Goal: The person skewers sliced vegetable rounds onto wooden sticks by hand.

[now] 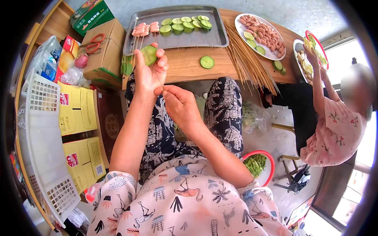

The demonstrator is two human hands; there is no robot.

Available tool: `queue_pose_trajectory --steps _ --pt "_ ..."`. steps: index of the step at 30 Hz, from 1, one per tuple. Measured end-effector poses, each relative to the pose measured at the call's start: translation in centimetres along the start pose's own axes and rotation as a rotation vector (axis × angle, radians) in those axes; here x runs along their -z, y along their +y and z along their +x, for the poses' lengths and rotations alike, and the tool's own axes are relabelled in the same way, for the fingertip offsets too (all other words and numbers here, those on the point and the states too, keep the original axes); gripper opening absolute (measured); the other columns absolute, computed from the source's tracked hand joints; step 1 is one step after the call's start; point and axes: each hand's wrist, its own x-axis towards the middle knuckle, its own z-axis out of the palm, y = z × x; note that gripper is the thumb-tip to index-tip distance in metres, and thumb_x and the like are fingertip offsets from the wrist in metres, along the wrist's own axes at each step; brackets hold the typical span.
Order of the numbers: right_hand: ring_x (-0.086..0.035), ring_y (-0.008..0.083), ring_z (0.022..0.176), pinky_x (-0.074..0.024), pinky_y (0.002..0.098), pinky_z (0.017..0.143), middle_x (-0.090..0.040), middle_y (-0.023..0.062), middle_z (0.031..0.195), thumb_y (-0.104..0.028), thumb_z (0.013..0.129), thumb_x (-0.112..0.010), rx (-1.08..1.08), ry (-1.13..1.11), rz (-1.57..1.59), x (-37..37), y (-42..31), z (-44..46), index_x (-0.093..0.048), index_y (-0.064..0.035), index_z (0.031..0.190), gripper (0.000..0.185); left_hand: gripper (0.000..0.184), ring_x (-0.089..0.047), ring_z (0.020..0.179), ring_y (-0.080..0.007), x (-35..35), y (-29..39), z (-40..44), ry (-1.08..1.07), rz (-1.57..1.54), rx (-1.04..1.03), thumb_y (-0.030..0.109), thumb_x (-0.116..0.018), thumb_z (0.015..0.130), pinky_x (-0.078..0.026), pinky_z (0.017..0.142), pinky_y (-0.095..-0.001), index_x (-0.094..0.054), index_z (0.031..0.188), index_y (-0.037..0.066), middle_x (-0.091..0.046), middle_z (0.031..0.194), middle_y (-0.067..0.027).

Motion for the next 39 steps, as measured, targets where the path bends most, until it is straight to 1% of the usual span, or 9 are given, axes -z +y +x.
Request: queue_pose_trajectory --steps 9,11,15,18,21,30,33,35,39 --pt "-0.031 0.0013 0.044 -0.0228 0.0186 0.04 -0.037 -0.0084 0.053 -0.013 0.097 -0.044 0.006 -0.03 0.065 0.3 0.1 1.1 -0.061 -0.001 0.095 0.021 0.054 -0.046 0.061 -0.0157 -0.7 -0.3 -0.4 0.068 0.086 -0.001 0.055 -0.028 0.098 -0.039 0.054 -0.0269 -0.051 0.107 0.007 -0.051 0.081 -0.0053" --pt "-0.032 0.0005 0.044 -0.024 0.0181 0.04 -0.038 -0.0094 0.054 -0.013 0.097 -0.045 0.028 -0.021 0.09 0.3 0.3 1.1 -0.062 -0.0015 0.092 0.021 0.056 -0.05 0.055 -0.02 -0.7 -0.2 -0.2 0.084 0.063 -0.014 0.054 -0.025 0.098 -0.043 0.049 -0.033 -0.049 0.106 0.004 -0.053 0.076 -0.0076" --pt "-0.032 0.0007 0.044 -0.0243 0.0182 0.04 -0.038 -0.0093 0.053 -0.013 0.097 -0.045 0.042 -0.022 0.074 0.4 0.5 1.5 -0.062 -0.0014 0.091 0.021 0.056 -0.051 0.055 -0.0204 -0.6 -0.1 -0.1 0.065 0.049 -0.012 0.054 -0.025 0.098 -0.044 0.049 -0.0334 -0.048 0.106 0.004 -0.053 0.075 -0.0077" --pt "-0.033 0.0008 0.044 -0.0246 0.0183 0.04 -0.038 -0.009 0.053 -0.013 0.097 -0.045 0.046 -0.027 0.074 0.4 0.6 1.6 -0.062 -0.0016 0.09 0.021 0.056 -0.05 0.055 -0.0205 -0.7 -0.1 -0.2 0.054 0.053 -0.008 0.054 -0.025 0.098 -0.044 0.049 -0.0337 -0.048 0.106 0.004 -0.052 0.075 -0.0075" --pt "-0.033 0.0011 0.043 -0.0249 0.0183 0.04 -0.038 -0.0087 0.053 -0.014 0.097 -0.046 0.058 -0.031 0.089 0.5 0.7 1.6 -0.061 -0.0018 0.089 0.021 0.052 -0.047 0.06 -0.0175 -0.7 -0.3 -0.4 0.034 0.131 -0.013 0.054 -0.027 0.098 -0.04 0.054 -0.0296 -0.05 0.107 0.008 -0.051 0.078 -0.0055" --pt "-0.035 0.0012 0.045 -0.0267 0.0183 0.042 -0.039 -0.0079 0.053 -0.013 0.096 -0.046 0.052 -0.017 0.085 0.8 1.3 1.9 -0.061 -0.0022 0.087 0.02 0.054 -0.049 0.06 -0.0199 -0.6 -0.4 -0.5 0.023 0.179 -0.008 0.055 -0.026 0.098 -0.044 0.057 -0.0336 -0.049 0.107 0.007 -0.049 0.077 -0.0057" --pt "-0.039 0.0039 0.048 -0.0328 0.0207 0.045 -0.045 -0.0041 0.054 -0.012 0.095 -0.048 0.173 0.01 -0.051 1.1 2.1 2.9 -0.062 -0.0014 0.085 0.02 0.054 -0.05 0.061 -0.0204 -0.9 -0.6 -0.8 0.019 0.195 -0.022 0.054 -0.026 0.098 -0.046 0.059 -0.0339 -0.048 0.108 0.006 -0.05 0.078 -0.0061" --pt "-0.045 0.007 0.053 -0.0379 0.0236 0.05 -0.051 0.0009 0.059 -0.01 0.093 -0.051 0.431 0.135 -0.301 1.1 2.3 4.0 -0.063 -0.0009 0.085 0.018 0.053 -0.053 0.064 -0.021 -2.3 -1.2 -2.0 0.076 0.192 0.088 0.052 -0.025 0.099 -0.048 0.062 -0.0339 -0.047 0.109 0.005 -0.052 0.08 -0.0065" --pt "-0.048 0.0079 0.058 -0.04 0.024 0.053 -0.054 0.0036 0.064 -0.01 0.093 -0.052 0.317 0.124 -0.251 1.4 1.7 4.6 -0.063 -0.0008 0.088 0.015 0.053 -0.054 0.066 -0.0213 -2.4 -1.3 -1.6 0.092 0.245 0.035 0.05 -0.025 0.1 -0.05 0.066 -0.0367 -0.047 0.11 0.004 -0.052 0.08 -0.0065"
